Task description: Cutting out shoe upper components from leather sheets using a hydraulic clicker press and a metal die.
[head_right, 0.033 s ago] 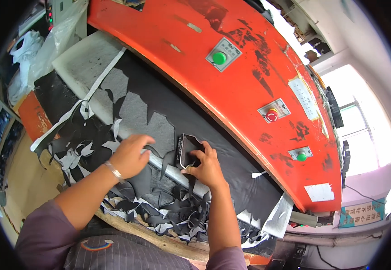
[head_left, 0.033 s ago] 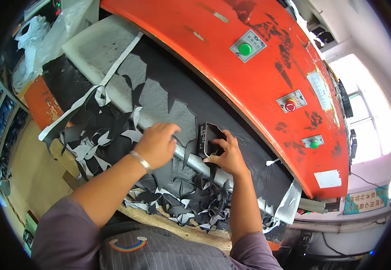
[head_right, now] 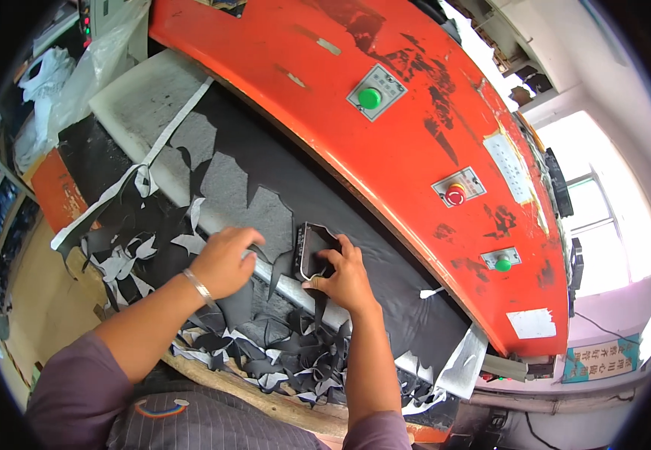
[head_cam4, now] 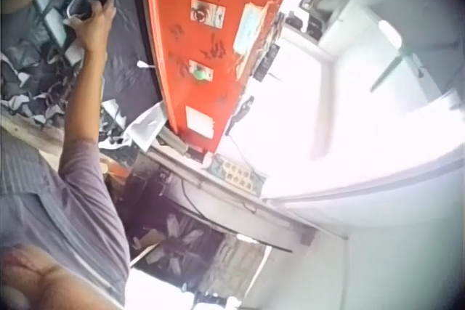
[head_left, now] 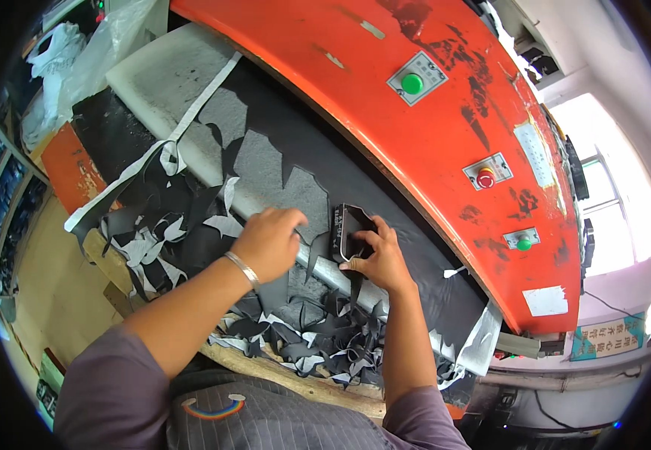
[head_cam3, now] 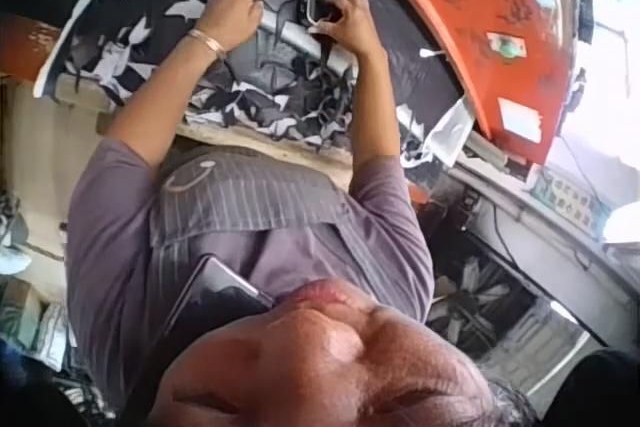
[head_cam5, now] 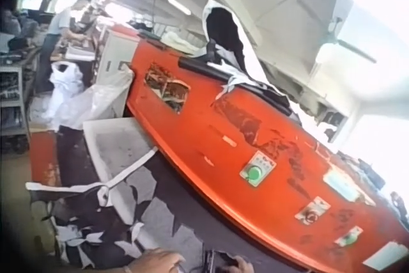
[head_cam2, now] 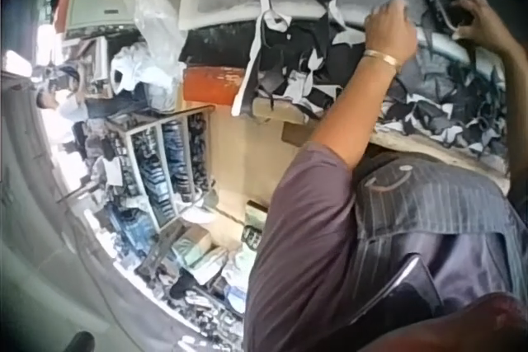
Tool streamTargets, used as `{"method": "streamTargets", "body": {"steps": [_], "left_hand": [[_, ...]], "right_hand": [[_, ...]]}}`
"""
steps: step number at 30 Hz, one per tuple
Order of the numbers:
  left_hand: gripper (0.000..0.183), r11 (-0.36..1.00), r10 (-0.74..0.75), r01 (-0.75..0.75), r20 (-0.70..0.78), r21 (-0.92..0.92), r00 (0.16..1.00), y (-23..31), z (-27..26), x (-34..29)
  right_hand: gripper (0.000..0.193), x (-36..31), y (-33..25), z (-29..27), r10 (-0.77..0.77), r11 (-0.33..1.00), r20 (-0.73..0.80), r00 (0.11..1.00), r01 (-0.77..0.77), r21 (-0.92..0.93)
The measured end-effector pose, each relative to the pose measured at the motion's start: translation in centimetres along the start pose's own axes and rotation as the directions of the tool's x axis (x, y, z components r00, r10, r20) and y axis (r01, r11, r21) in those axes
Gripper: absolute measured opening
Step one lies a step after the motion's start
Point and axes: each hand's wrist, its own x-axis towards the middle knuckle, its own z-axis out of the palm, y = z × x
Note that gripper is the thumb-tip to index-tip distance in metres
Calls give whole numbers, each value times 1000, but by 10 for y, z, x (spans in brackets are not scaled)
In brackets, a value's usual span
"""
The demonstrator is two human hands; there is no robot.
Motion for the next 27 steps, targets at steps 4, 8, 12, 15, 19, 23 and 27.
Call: {"method": "streamTargets", "body": {"steps": [4, 8, 12, 15, 19, 23, 27], "left_hand": [[20, 999, 28, -27, 30, -38, 999, -7, 42, -7], [21, 985, 171, -171, -54, -7, 984, -10, 63, -8], [23, 968, 250, -250, -83, 9, 965, -10, 70, -8], [38, 997, 71, -72, -86, -9, 994, -5, 66, 3], [39, 994, 102, -99, -85, 40, 991, -6, 69, -1], [37, 991, 136, -135, -118, 20, 984, -13, 71, -4], [32, 983, 184, -181, -126, 34, 975, -19, 69, -5]], "right_hand": [[78, 3, 6, 7, -34, 998, -53, 998, 37, 57], [97, -23, 48, 17, 69, 922, -178, 982, 6, 387], [101, -58, 71, 27, 171, 863, -124, 977, -88, 498], [102, -57, 65, 31, 166, 923, -150, 975, -100, 371], [88, -51, 54, 34, 62, 987, -226, 972, -26, 161], [75, -54, 42, 35, 58, 995, -273, 960, -34, 91], [78, -57, 31, 49, 106, 990, -309, 945, -70, 123]]}}
